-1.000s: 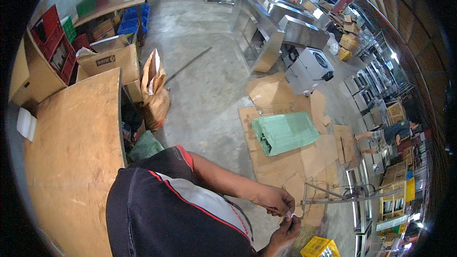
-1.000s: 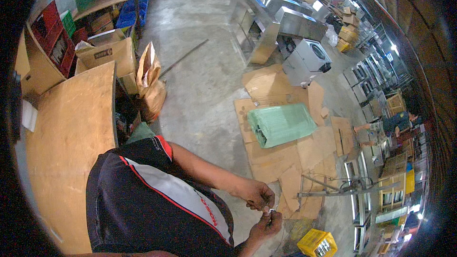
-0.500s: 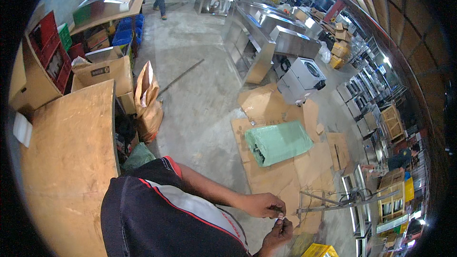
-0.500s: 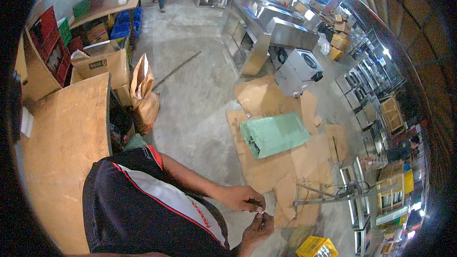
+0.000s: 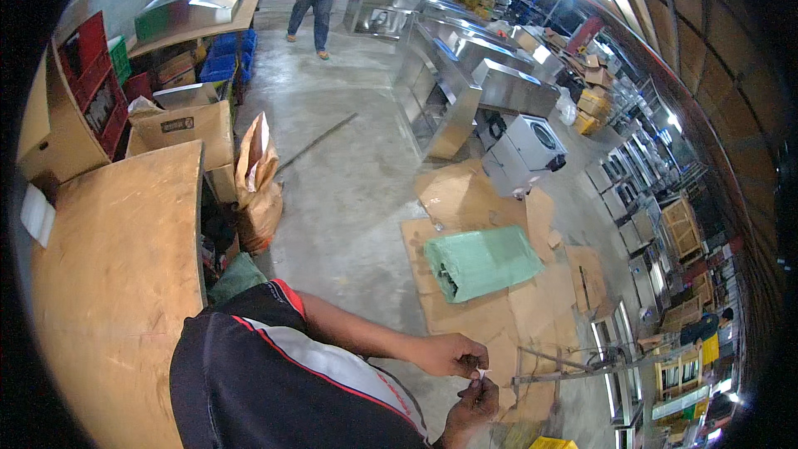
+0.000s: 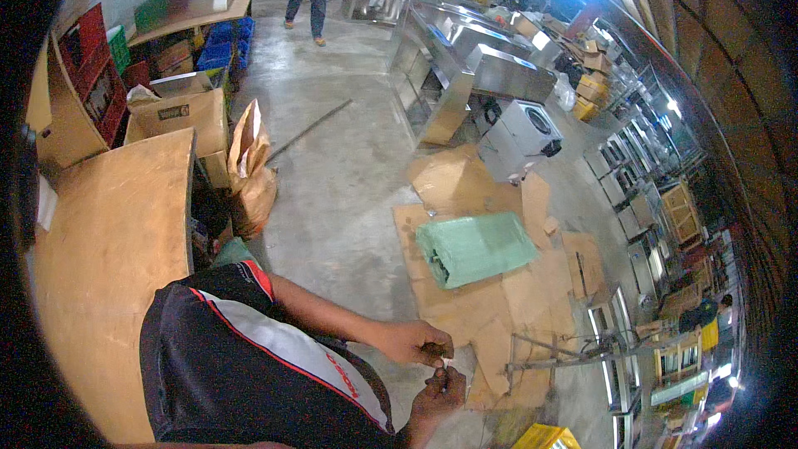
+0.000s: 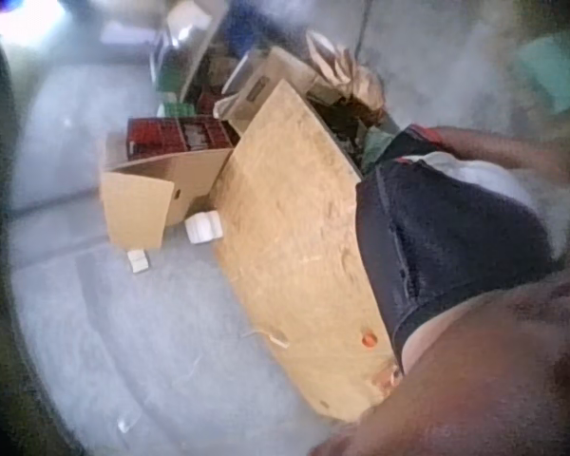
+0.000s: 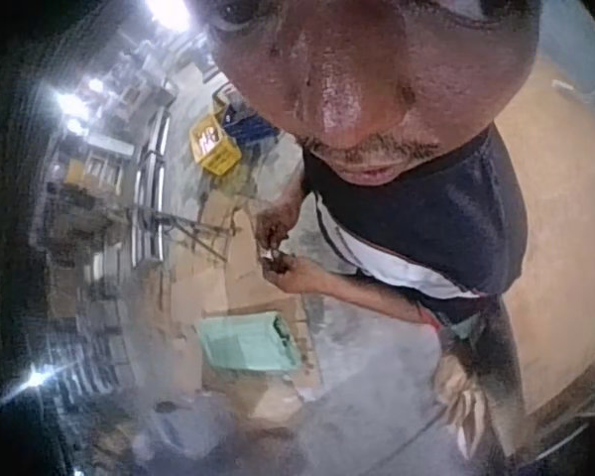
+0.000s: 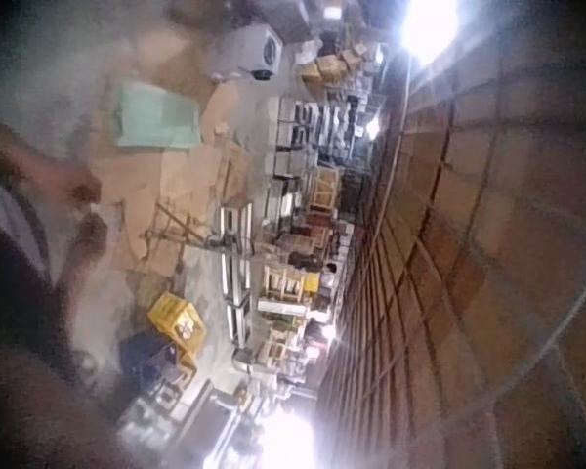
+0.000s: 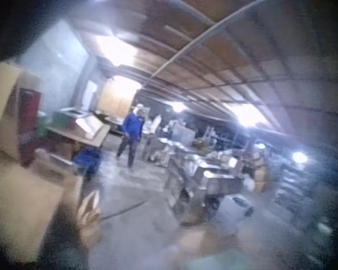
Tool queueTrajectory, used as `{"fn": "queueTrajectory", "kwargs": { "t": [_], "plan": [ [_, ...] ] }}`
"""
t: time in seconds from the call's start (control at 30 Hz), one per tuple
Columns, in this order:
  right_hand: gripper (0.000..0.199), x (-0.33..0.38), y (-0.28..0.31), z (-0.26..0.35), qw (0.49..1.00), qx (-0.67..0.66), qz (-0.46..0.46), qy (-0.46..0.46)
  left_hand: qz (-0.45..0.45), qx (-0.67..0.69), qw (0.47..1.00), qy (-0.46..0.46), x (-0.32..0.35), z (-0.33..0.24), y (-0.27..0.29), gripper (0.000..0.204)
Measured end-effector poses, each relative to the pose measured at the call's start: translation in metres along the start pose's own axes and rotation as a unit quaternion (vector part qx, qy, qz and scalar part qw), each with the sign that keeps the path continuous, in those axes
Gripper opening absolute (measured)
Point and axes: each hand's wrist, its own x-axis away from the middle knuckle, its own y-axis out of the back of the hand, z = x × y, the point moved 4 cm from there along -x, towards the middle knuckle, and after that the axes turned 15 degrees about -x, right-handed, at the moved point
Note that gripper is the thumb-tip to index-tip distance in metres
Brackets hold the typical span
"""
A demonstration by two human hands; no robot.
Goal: The person repeatedly wraps white tape around the ends of short copper tubes. They pick up each tube, apply tape by hand, and place the finished pieces on the table. The process is repeated for multiple tubes throughout the clip.
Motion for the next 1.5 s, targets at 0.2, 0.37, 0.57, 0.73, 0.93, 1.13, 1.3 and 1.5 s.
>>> {"fn": "queueTrajectory", "kwargs": {
  "t": [0.2, 0.37, 0.57, 0.73, 0.93, 1.13, 1.3, 1.5],
  "plan": [
    [0.023, -0.004, 0.008, -0.011, 0.991, 0.094, 0.011, 0.091, 0.020, 0.054, 0.998, 0.014, -0.002, 0.006, -0.013, 0.025],
    [0.025, -0.001, 0.015, -0.012, 0.987, 0.108, 0.012, 0.115, 0.001, 0.022, 0.999, -0.033, -0.005, 0.001, -0.021, 0.022],
    [0.035, 0.005, 0.021, -0.026, 0.994, 0.079, -0.042, 0.058, -0.079, -0.139, 0.979, -0.130, -0.004, -0.015, -0.023, 0.021],
    [0.025, 0.003, 0.023, -0.017, 0.996, 0.049, -0.078, 0.022, -0.090, -0.124, 0.979, -0.134, -0.007, -0.022, -0.020, 0.021],
    [0.015, -0.015, 0.015, 0.002, 0.997, 0.038, -0.045, 0.040, -0.078, -0.112, 0.987, -0.090, -0.014, -0.030, 0.002, 0.013],
    [0.014, -0.033, 0.016, 0.030, 0.994, 0.023, -0.048, 0.096, -0.039, 0.079, 0.996, 0.010, -0.028, -0.039, 0.020, 0.014],
    [0.016, -0.034, 0.017, 0.029, 0.993, 0.046, -0.048, 0.102, -0.018, 0.162, 0.987, 0.016, -0.030, -0.032, 0.015, 0.012],
    [0.018, -0.036, 0.019, 0.024, 0.994, -0.001, -0.056, 0.095, 0.027, 0.160, 0.987, 0.019, -0.030, -0.037, 0.017, 0.010]
  ]
}}
